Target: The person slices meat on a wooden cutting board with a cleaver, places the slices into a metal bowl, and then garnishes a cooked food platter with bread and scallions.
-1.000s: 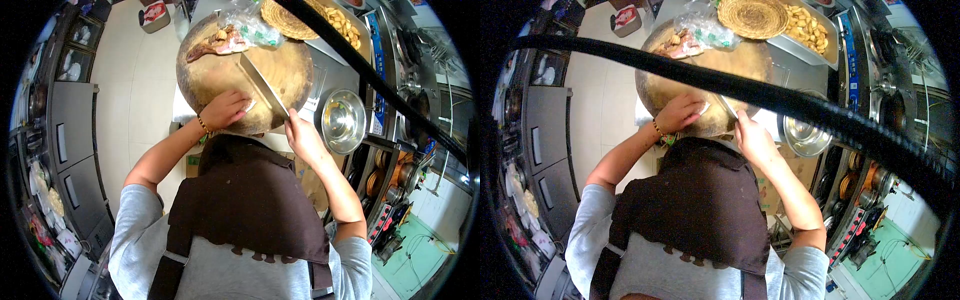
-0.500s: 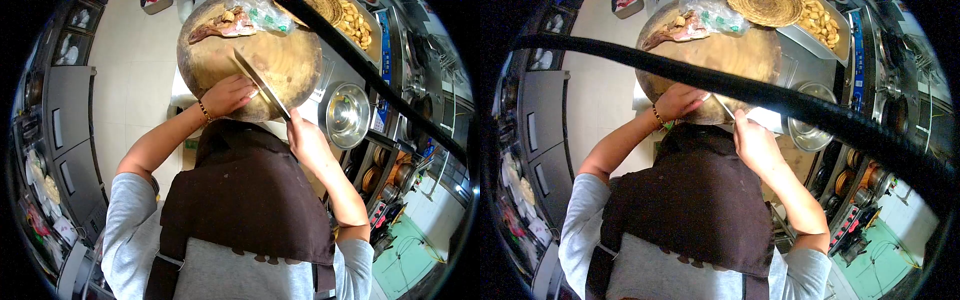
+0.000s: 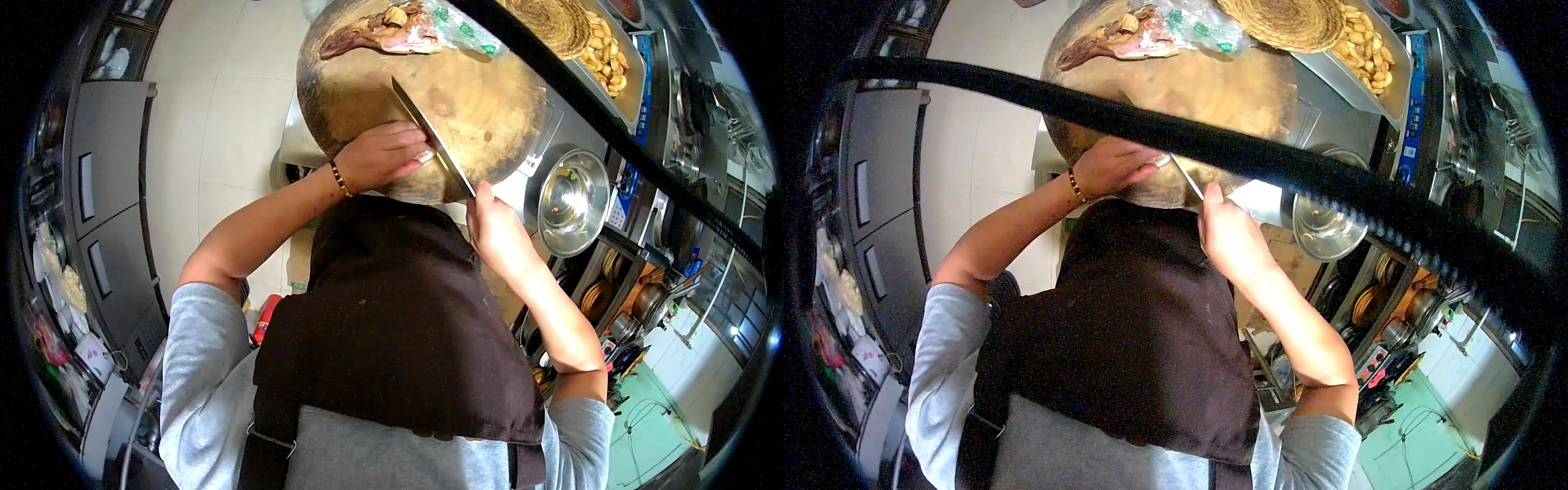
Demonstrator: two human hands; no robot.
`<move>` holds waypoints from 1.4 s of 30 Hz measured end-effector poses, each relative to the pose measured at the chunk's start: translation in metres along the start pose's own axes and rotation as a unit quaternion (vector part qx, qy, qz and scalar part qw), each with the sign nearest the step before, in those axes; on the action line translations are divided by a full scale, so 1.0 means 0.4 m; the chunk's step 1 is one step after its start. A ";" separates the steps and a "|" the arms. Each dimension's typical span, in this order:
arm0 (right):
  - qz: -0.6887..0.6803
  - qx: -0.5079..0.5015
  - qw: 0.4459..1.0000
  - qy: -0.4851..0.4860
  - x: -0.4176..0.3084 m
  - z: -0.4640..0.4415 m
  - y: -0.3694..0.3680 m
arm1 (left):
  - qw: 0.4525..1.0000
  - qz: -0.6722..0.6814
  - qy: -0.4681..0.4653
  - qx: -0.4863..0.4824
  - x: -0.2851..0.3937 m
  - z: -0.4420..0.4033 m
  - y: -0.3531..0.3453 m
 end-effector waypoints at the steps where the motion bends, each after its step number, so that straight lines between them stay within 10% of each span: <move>1: -0.008 0.012 1.000 0.006 0.008 -0.021 -0.010 | 1.000 0.000 0.005 0.000 -0.002 -0.001 0.001; 9: -0.006 0.054 0.993 0.107 -0.007 -0.075 -0.003 | 0.999 -0.024 0.007 -0.042 0.009 0.002 -0.006; 16: 0.003 0.009 1.000 -0.005 -0.038 0.032 0.031 | 0.995 -0.050 0.005 -0.089 0.012 -0.020 -0.010; 17: -0.015 -0.005 1.000 -0.021 -0.024 0.039 0.026 | 0.962 -0.008 0.085 -0.259 -0.004 -0.022 -0.041; 20: -0.014 -0.009 0.999 -0.049 -0.019 0.008 0.003 | 0.996 -0.054 -0.009 -0.075 0.004 -0.002 -0.035; 42: -0.039 0.042 0.998 0.017 0.012 -0.092 -0.057 | 0.989 -0.121 -0.085 -0.034 0.024 0.019 -0.030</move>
Point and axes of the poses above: each hand's wrist, its own z-axis away from the middle knuckle, its own y-axis out of the back of the hand, x = y × z, the point moved 6 cm from there along -z, towards the middle knuckle, and after that the axes turned 15 degrees about -z, right-handed, at the moved point
